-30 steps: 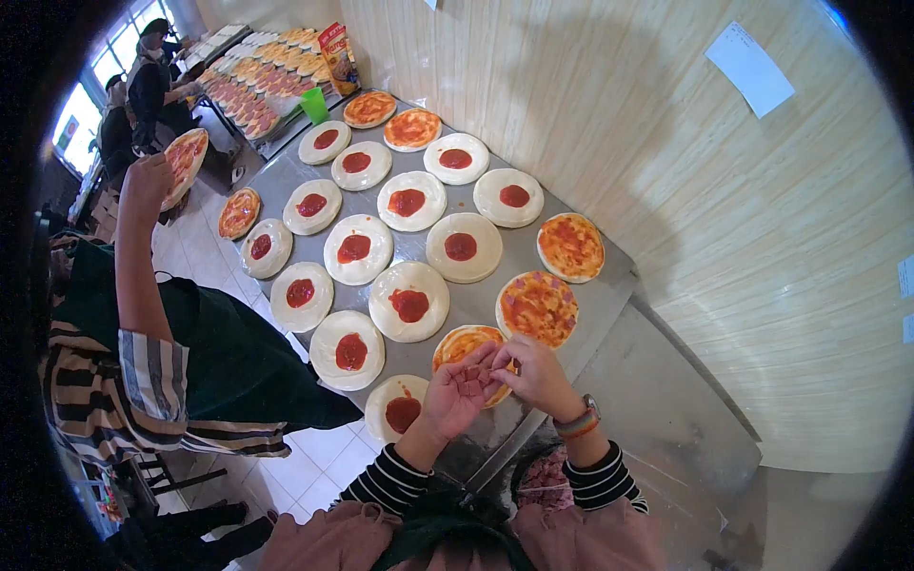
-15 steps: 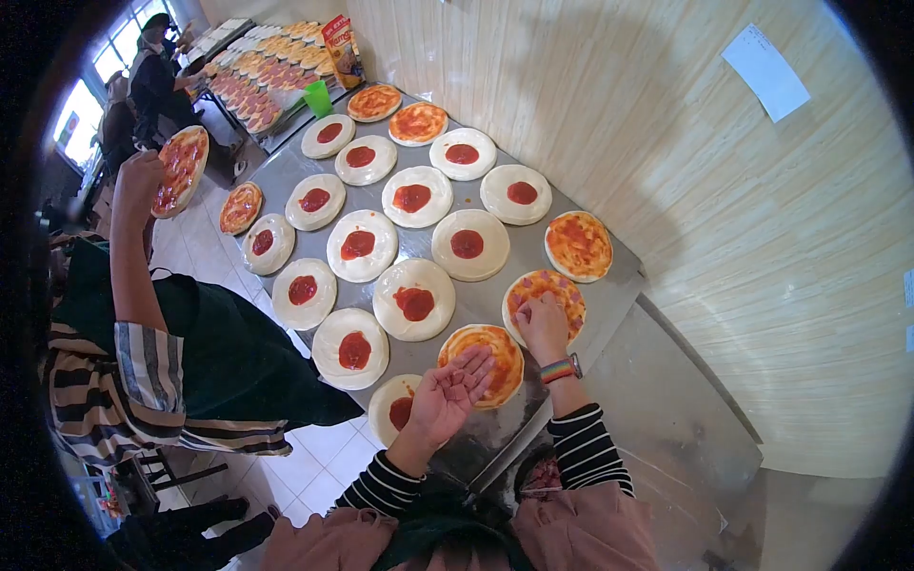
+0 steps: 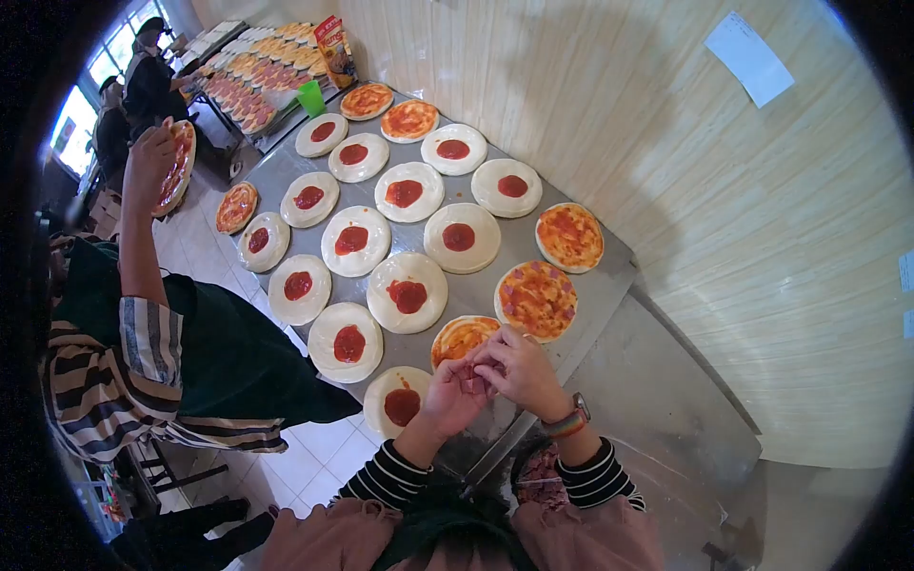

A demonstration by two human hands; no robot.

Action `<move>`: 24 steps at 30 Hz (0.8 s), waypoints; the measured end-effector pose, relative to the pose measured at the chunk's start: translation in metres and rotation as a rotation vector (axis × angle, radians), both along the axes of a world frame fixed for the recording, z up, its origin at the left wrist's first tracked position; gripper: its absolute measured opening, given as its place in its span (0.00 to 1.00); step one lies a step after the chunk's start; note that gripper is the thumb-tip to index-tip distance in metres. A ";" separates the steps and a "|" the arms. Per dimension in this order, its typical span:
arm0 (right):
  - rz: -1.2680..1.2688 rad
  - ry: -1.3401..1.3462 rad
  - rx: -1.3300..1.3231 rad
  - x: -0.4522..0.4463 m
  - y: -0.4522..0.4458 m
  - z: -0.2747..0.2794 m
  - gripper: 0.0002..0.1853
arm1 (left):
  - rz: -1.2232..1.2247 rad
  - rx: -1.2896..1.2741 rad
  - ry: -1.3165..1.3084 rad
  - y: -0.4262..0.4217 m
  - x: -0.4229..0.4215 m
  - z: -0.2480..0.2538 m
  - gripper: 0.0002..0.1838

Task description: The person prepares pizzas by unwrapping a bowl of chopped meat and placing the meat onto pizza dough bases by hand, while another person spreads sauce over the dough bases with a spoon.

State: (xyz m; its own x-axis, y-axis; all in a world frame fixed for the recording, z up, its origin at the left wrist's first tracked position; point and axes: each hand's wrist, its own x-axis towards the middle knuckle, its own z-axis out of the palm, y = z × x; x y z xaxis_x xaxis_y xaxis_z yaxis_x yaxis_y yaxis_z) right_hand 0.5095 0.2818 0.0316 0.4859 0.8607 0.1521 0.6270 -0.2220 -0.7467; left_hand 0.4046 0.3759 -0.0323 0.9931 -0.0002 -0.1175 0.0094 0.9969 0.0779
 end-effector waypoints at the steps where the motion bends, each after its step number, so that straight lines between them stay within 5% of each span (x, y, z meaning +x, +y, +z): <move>1: 0.004 0.000 -0.004 0.000 -0.002 -0.001 0.06 | 0.012 0.000 0.083 -0.004 0.001 0.005 0.22; 11: -0.097 0.143 0.020 0.002 -0.018 -0.001 0.05 | -0.064 0.057 0.123 -0.014 0.000 0.004 0.24; 15: 0.076 -0.097 -0.032 0.002 -0.017 0.011 0.06 | -0.100 -0.024 0.026 -0.015 0.003 0.019 0.27; 17: 0.122 -0.162 -0.057 0.003 -0.018 0.011 0.06 | -0.138 0.117 0.188 -0.016 0.005 0.023 0.30; 20: 0.095 -0.060 -0.111 0.002 -0.023 0.006 0.06 | -0.151 0.094 0.118 -0.018 0.002 0.014 0.28; 24: -0.214 0.551 0.070 0.003 -0.027 -0.010 0.04 | -0.121 0.133 0.113 -0.021 -0.002 -0.008 0.25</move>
